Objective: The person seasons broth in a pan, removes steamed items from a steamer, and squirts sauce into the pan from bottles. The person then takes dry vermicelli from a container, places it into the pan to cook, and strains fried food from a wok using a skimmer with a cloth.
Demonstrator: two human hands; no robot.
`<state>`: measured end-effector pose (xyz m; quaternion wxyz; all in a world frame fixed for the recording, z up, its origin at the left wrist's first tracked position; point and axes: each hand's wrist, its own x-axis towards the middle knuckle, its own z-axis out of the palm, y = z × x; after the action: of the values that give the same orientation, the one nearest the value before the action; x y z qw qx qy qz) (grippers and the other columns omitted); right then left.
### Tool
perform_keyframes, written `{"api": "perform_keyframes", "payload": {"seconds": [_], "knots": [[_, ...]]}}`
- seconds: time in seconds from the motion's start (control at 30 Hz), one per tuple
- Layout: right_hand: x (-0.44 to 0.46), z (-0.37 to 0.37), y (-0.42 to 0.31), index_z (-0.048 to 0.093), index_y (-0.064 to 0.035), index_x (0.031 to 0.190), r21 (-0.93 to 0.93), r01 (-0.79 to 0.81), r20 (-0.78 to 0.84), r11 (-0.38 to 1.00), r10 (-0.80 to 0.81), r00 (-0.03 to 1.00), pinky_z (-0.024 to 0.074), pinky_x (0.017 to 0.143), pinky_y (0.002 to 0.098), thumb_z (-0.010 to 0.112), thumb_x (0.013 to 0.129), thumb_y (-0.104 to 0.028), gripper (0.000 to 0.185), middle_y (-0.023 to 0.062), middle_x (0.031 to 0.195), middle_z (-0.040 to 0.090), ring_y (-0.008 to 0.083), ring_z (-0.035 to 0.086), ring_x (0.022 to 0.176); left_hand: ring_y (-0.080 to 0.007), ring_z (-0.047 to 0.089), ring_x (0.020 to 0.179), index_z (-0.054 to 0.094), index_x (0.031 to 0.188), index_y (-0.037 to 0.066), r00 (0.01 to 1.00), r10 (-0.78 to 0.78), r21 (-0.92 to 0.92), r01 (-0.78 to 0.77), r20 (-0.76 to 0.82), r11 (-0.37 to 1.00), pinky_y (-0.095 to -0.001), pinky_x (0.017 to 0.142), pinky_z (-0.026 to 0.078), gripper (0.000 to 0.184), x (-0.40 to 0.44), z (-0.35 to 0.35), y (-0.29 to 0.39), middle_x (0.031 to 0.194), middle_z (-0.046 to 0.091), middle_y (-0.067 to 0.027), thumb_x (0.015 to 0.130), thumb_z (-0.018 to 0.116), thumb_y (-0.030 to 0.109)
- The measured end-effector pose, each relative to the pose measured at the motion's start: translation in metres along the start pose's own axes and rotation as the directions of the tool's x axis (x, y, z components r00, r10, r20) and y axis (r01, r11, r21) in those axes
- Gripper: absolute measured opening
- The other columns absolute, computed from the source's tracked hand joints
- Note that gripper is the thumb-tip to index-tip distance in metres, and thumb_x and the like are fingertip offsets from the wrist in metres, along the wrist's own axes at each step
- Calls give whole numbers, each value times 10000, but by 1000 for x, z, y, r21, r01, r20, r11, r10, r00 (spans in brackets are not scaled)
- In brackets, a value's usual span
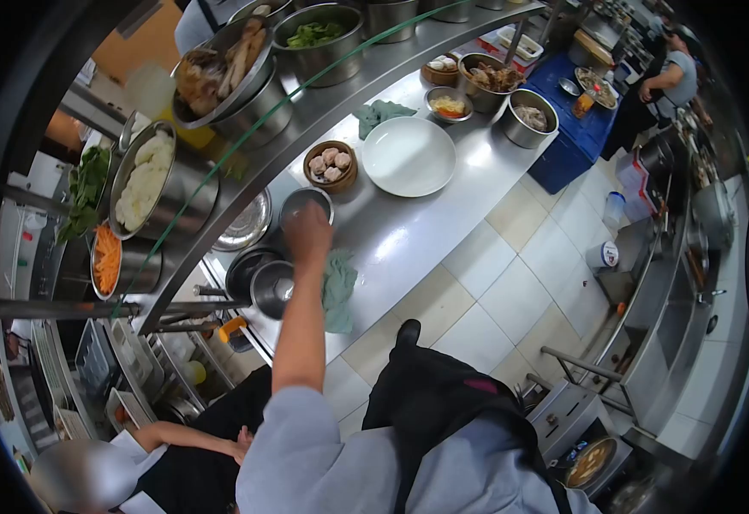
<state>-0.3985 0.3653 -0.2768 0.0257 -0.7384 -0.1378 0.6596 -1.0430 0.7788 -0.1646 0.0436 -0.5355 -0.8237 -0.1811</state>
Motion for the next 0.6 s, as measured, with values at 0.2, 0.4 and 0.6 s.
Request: {"api": "perform_keyframes", "payload": {"seconds": [0.2, 0.4, 0.6], "knots": [[56, -25, 51, 627, -111, 1191, -557, 555, 265, 617, -502, 824, 556, 796, 371, 555, 1004, -294, 271, 67, 1006, 648, 198, 647, 927, -349, 641, 1057, 636, 1155, 45, 888, 56, 264, -196, 457, 944, -473, 918, 487, 456, 162, 137, -89, 1117, 668, -200, 954, 452, 410], [-22, 41, 21, 563, -127, 1231, 284, -56, -22, 957, 65, 998, 568, 717, 393, 577, 976, -391, 367, 103, 1023, 660, 215, 678, 785, -439, 669, 923, 657, 997, -118, 765, -116, -30, 174, 633, 984, -528, 814, 503, 579, 207, 159, -117, 991, 671, -319, 910, 540, 442], [-35, 81, 102, 546, -118, 1220, 416, -66, -5, 907, 75, 997, 570, 718, 380, 576, 979, -385, 361, 108, 1025, 672, 207, 687, 794, -356, 684, 765, 651, 1156, -94, 901, -223, -256, 330, 371, 909, -490, 756, 540, 459, 181, 71, -56, 1009, 690, -269, 958, 496, 290]]}}
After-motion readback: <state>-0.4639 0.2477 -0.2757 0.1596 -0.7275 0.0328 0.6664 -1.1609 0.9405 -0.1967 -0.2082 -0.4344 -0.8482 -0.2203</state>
